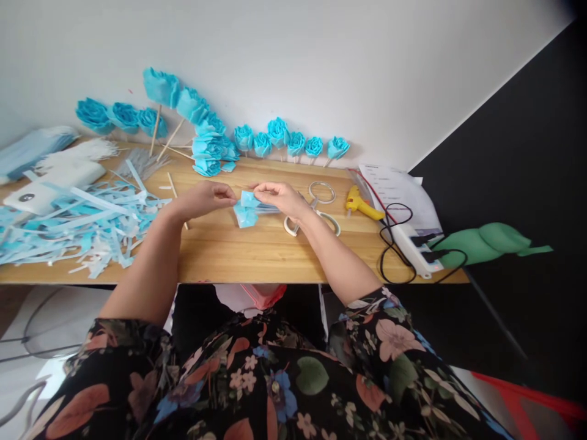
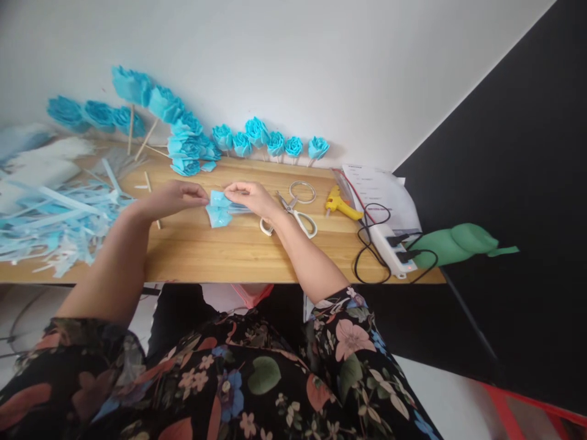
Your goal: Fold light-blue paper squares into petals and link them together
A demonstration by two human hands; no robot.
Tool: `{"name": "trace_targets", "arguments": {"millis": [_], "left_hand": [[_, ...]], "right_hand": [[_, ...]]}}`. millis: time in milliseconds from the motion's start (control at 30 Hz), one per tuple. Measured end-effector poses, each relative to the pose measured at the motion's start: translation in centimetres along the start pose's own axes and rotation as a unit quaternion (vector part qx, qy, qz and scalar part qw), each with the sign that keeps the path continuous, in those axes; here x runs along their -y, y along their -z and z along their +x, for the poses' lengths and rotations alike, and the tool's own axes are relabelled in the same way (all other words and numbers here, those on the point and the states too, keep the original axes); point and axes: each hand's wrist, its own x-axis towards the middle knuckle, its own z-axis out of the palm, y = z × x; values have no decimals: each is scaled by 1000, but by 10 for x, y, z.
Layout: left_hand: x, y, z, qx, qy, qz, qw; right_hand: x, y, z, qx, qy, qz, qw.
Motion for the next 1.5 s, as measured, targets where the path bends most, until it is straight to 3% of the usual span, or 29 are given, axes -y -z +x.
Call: {"name": "trace_targets", "arguments": {"millis": [233, 433, 533, 633, 800, 967, 1100, 1233, 1500], "left_hand": [[-8, -7, -1, -19, -7, -87, 996], [-7, -17, 2, -33, -35, -252, 967], [-7, -21, 2, 26, -16, -215, 976], [-10, -25, 2, 41, -13, -173, 984], [-12, -31, 3, 1, 21, -184, 983], [-9, -32, 8, -98, 51, -233, 966], [-10, -31, 9, -149, 53, -256, 954], [-8, -32, 9, -149, 39, -259, 953], [-9, -34, 8, -134, 25, -262, 955]], "right_hand": [[-3, -3, 1, 13, -10, -6, 1000], [3, -3, 2, -88, 12, 46, 995], [3, -2, 3, -108, 16, 61, 992], [0, -1, 4, -104, 15, 63, 992], [1, -1, 5, -118, 28, 65, 990], [6, 5, 5, -158, 68, 41, 984], [6, 4, 2, -101, 69, -36, 992], [6, -3, -1, -65, 82, -97, 990], [8, -5, 0, -87, 98, -141, 981]]}}
